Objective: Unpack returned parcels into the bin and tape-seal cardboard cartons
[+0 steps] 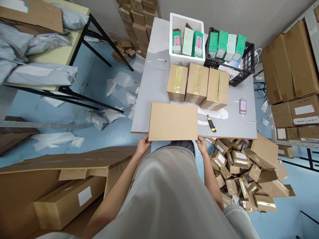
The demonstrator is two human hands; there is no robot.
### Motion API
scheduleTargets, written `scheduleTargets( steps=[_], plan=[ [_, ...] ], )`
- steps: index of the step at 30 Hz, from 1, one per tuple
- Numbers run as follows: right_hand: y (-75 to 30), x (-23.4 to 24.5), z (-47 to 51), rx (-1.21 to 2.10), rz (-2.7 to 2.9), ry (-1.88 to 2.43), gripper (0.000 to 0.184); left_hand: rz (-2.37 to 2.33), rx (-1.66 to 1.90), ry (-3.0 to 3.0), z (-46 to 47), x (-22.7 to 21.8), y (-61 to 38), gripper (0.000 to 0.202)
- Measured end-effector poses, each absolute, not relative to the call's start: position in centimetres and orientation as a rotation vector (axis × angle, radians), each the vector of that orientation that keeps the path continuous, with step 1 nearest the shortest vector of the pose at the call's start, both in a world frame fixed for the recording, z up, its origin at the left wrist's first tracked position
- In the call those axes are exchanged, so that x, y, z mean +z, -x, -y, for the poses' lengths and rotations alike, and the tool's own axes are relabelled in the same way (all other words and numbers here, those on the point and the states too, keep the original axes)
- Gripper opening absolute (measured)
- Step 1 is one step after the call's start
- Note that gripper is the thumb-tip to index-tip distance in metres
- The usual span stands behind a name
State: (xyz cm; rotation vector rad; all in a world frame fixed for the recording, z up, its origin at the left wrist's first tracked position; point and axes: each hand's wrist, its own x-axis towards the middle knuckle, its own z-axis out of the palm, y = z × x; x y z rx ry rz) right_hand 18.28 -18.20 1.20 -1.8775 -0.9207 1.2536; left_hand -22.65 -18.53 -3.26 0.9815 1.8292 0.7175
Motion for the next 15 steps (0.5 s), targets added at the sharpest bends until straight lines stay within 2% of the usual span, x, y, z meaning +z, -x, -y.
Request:
scheduleTargets(
  steps=[9,15],
  plan=[
    [-16.8,3.2,17.8,1.263,0.981,1.850,0.063,-1.843,0.634,-1.022,18.4,-1.4,21.9,0.045],
    [-16.8,7.3,15.2,1.128,1.002,1.714,0.071,-1.747,0.893,-1.131,16.6,3.4,21.1,0.056]
  ],
)
